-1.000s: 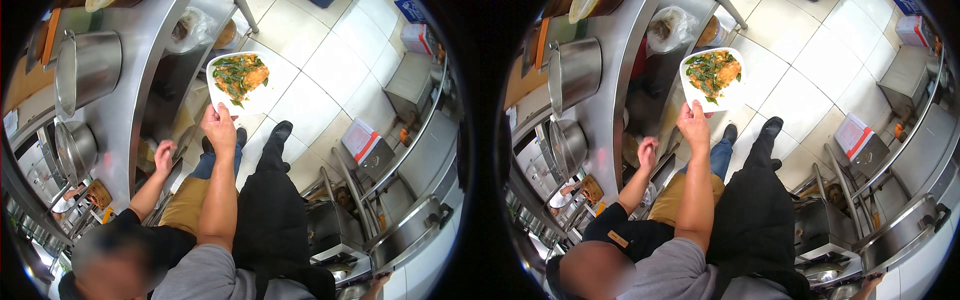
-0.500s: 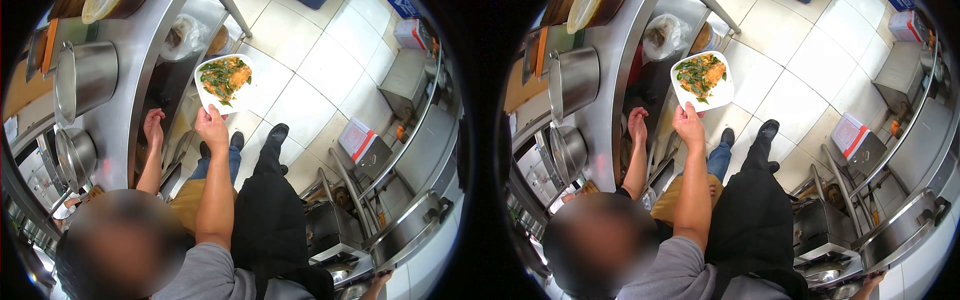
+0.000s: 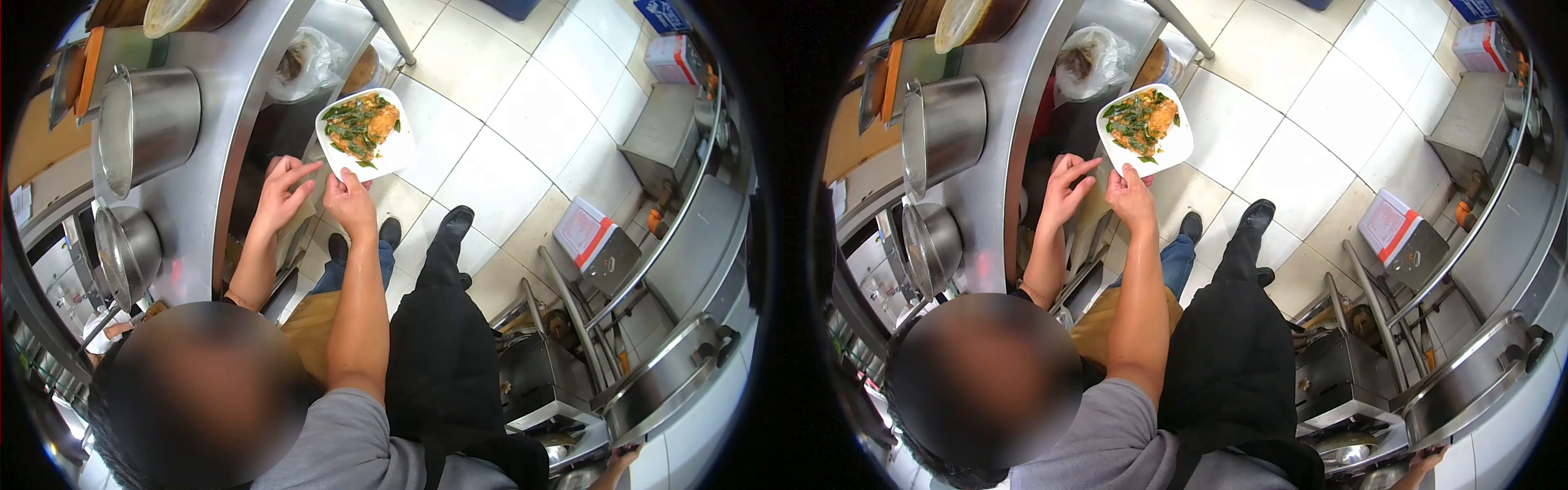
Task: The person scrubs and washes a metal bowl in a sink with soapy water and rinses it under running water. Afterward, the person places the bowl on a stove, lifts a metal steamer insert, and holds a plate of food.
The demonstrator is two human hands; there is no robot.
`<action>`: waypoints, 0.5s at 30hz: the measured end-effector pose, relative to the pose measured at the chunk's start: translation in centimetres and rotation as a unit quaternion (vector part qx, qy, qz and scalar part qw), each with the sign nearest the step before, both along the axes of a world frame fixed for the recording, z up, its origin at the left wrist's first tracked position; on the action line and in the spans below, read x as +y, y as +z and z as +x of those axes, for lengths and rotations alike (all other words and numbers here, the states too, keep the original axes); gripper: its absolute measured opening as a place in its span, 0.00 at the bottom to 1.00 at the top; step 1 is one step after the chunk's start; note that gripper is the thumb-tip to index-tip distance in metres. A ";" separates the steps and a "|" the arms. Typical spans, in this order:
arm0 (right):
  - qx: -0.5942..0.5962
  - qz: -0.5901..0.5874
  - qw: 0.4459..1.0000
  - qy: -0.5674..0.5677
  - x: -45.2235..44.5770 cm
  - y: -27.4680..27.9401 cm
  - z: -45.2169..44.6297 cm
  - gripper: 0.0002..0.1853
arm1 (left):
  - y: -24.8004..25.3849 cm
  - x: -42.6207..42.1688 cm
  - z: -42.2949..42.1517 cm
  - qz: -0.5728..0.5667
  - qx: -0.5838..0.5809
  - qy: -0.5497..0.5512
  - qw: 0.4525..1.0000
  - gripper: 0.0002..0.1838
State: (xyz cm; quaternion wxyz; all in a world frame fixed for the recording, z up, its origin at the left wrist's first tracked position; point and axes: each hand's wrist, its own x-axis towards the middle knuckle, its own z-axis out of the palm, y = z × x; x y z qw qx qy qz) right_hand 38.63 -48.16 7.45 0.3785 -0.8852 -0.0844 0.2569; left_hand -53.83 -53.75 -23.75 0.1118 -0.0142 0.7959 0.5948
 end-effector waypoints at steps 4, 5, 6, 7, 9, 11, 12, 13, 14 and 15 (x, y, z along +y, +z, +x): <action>0.033 0.007 0.999 0.020 -0.3 0.1 1.1 0.26 | -1.4 -0.6 -0.9 -0.020 0.013 0.024 0.999 0.13; 0.054 0.011 0.998 0.034 -0.4 0.0 1.5 0.26 | -2.0 -0.9 -1.2 -0.025 0.016 0.029 0.999 0.13; 0.055 0.010 0.998 0.034 -0.4 0.0 1.5 0.26 | -3.1 -1.5 -2.0 -0.016 0.011 0.044 0.999 0.12; 0.045 0.012 0.998 0.031 -0.4 0.1 1.3 0.26 | -4.0 -2.1 -2.8 -0.005 0.005 0.055 0.998 0.12; 0.036 0.012 0.999 0.028 -0.4 0.4 0.9 0.26 | -5.6 -3.1 -4.5 0.019 -0.007 0.076 0.997 0.11; 0.027 0.004 0.999 0.021 -0.3 0.4 0.5 0.26 | -6.9 -3.8 -6.4 0.013 -0.038 0.125 0.991 0.11; 0.028 0.004 0.999 0.019 -0.4 0.4 0.6 0.26 | -7.3 -4.0 -7.4 0.008 -0.052 0.145 0.988 0.11; 0.041 0.015 0.998 0.041 -0.6 0.4 1.0 0.25 | -8.2 -4.4 -8.5 0.004 -0.065 0.166 0.984 0.11; 0.053 0.025 0.996 0.062 -0.7 0.3 1.6 0.25 | -8.9 -4.9 -9.8 0.036 -0.106 0.210 0.971 0.15; 0.045 0.023 0.997 0.056 -0.7 0.4 2.0 0.25 | -9.1 -4.7 -9.6 0.036 -0.107 0.208 0.972 0.15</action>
